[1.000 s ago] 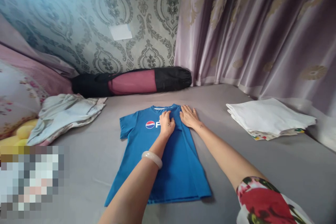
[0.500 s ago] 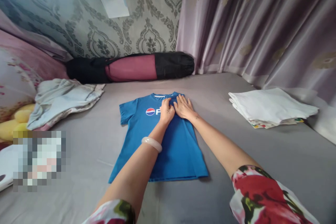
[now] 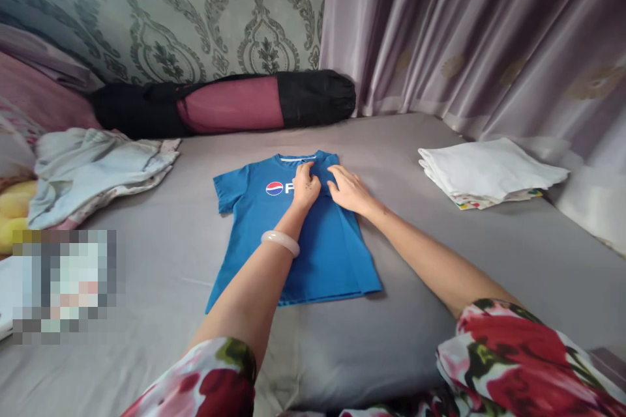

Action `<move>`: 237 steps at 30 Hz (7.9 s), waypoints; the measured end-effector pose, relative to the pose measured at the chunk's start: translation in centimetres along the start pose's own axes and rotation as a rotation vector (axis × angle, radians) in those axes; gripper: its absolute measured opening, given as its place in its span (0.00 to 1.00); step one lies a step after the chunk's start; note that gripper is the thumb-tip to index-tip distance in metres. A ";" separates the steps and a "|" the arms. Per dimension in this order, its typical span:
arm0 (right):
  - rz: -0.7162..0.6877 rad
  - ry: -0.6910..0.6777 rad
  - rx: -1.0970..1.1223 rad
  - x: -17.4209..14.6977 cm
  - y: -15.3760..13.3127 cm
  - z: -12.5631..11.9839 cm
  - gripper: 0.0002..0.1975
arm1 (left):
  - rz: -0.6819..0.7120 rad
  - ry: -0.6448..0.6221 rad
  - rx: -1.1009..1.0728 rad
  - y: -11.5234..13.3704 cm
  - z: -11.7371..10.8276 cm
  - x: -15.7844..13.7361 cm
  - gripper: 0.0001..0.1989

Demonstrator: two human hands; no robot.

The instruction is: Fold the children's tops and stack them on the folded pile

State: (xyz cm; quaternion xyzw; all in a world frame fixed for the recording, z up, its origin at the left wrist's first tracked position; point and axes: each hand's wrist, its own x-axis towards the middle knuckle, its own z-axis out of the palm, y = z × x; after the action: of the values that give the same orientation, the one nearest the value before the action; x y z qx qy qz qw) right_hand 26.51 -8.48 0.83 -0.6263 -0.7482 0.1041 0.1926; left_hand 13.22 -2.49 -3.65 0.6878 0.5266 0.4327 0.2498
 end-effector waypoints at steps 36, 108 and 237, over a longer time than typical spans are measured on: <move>0.513 0.139 0.176 -22.4 -7.4 -2.2 0.26 | -0.050 -0.051 0.110 1.0 -0.5 -0.3 0.24; 0.103 0.275 0.005 -21.1 -6.7 -1.6 0.14 | 0.163 -0.241 0.429 2.6 -0.2 -2.0 0.30; 0.200 -0.083 0.003 3.1 -1.1 1.5 0.34 | 0.043 -0.286 0.761 -1.7 -16.1 -16.2 0.32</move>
State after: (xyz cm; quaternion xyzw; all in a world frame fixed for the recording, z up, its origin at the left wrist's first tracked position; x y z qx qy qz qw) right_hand 24.47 -5.54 0.43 -0.6927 -0.6891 0.1499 0.1509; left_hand -2.61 -18.99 -2.30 0.7952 0.5946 0.1120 0.0392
